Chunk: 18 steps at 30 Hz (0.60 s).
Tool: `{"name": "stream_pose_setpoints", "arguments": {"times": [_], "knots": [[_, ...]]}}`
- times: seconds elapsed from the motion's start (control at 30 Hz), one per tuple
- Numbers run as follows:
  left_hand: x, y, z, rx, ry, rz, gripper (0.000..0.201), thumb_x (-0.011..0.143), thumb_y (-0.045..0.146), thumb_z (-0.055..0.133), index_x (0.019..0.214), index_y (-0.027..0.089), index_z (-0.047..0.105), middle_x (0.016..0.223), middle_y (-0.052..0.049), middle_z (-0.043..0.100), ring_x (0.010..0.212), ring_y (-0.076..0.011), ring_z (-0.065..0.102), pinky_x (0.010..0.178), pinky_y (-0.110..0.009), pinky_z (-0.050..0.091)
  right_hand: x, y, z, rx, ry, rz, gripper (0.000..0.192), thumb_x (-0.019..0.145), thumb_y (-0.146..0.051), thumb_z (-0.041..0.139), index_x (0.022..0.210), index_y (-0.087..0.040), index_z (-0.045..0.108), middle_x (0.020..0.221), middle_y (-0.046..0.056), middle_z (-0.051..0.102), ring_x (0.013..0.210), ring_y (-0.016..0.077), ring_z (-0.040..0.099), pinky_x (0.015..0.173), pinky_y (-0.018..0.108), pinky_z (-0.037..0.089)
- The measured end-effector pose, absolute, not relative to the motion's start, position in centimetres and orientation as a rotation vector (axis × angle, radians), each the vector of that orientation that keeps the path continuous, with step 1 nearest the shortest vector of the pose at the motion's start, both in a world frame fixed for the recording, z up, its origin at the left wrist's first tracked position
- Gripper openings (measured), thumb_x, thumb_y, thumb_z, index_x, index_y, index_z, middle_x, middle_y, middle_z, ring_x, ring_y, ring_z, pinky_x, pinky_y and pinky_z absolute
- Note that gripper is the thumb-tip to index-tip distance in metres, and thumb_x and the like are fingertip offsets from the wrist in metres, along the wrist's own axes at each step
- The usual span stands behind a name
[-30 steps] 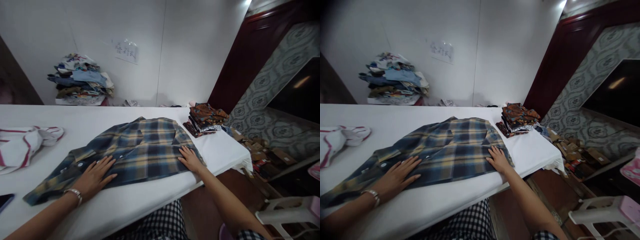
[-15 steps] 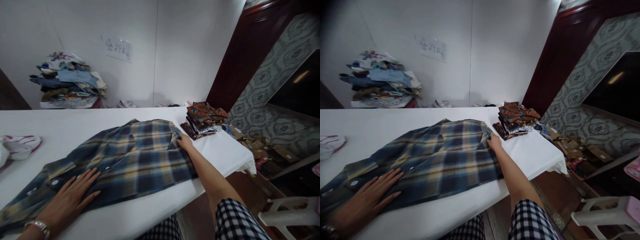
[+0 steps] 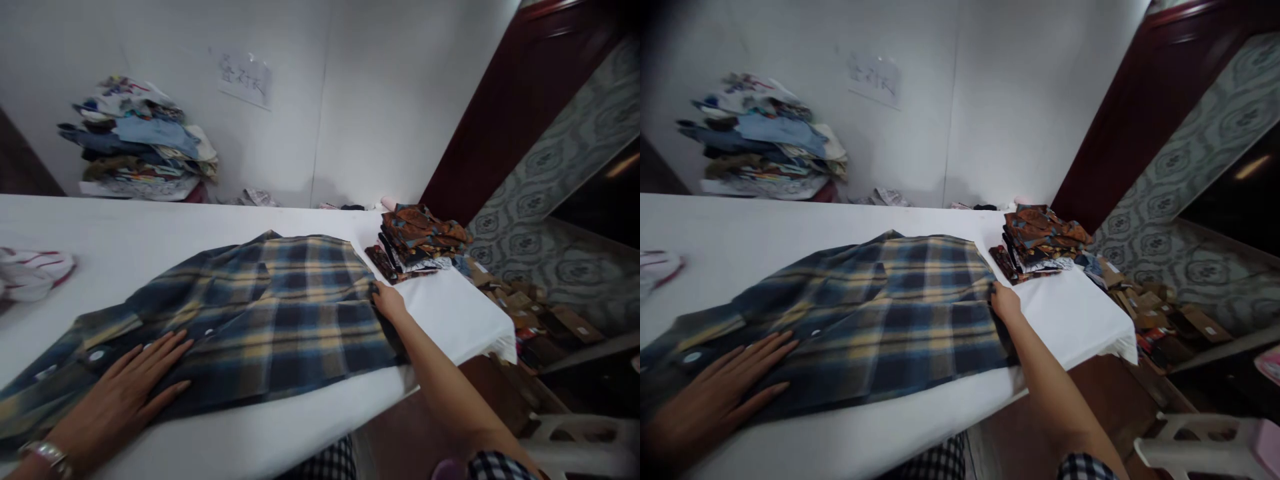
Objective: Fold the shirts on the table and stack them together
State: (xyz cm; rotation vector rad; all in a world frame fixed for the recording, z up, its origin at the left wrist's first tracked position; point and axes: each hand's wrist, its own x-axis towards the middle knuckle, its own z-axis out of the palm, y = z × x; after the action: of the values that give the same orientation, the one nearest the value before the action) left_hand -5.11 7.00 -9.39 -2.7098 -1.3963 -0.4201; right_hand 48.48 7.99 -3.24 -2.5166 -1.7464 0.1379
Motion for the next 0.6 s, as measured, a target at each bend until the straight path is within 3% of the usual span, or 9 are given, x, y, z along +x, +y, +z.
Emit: {"name": "stream_pose_setpoints", "arguments": {"times": [0.23, 0.4, 0.6], "knots": [[-4.0, 6.1, -7.3, -2.725, -1.515, -0.197, 0.063, 0.085, 0.059, 0.043, 0.141, 0.03, 0.039, 0.147, -0.003, 0.035, 0.135, -0.0274, 0.036, 0.111, -0.05, 0.031, 49.7, 6.5, -4.4, -2.531, -1.814, 0.047, 0.038, 0.089, -0.025, 0.038, 0.12, -0.018, 0.06, 0.105, 0.012, 0.07, 0.096, 0.0241, 0.066, 0.079, 0.031, 0.046], [-3.8, 5.8, -7.4, -2.742, -1.529, -0.242, 0.062, 0.086, 0.061, 0.043, 0.139, 0.029, 0.042, 0.147, -0.005, 0.037, 0.136, -0.0262, 0.035, 0.112, -0.048, 0.029, 49.2, 6.8, -4.7, -2.324, -1.929, -0.198, 0.03, 0.086, -0.025, 0.045, 0.103, -0.015, 0.068, 0.102, 0.015, 0.068, 0.097, 0.0262, 0.064, 0.086, 0.036, 0.047], [-3.3, 6.3, -5.5, -2.792, -1.654, -0.411, 0.056, 0.087, 0.058, 0.041, 0.133, 0.027, 0.05, 0.143, -0.007, 0.046, 0.132, -0.0261, 0.042, 0.107, -0.046, 0.036, 43.3, 10.2, -3.2, -1.62, -2.024, -0.139, 0.043, 0.09, -0.043, 0.042, 0.118, -0.017, 0.062, 0.133, 0.013, 0.054, 0.125, 0.0248, 0.049, 0.106, 0.041, 0.037]]}}
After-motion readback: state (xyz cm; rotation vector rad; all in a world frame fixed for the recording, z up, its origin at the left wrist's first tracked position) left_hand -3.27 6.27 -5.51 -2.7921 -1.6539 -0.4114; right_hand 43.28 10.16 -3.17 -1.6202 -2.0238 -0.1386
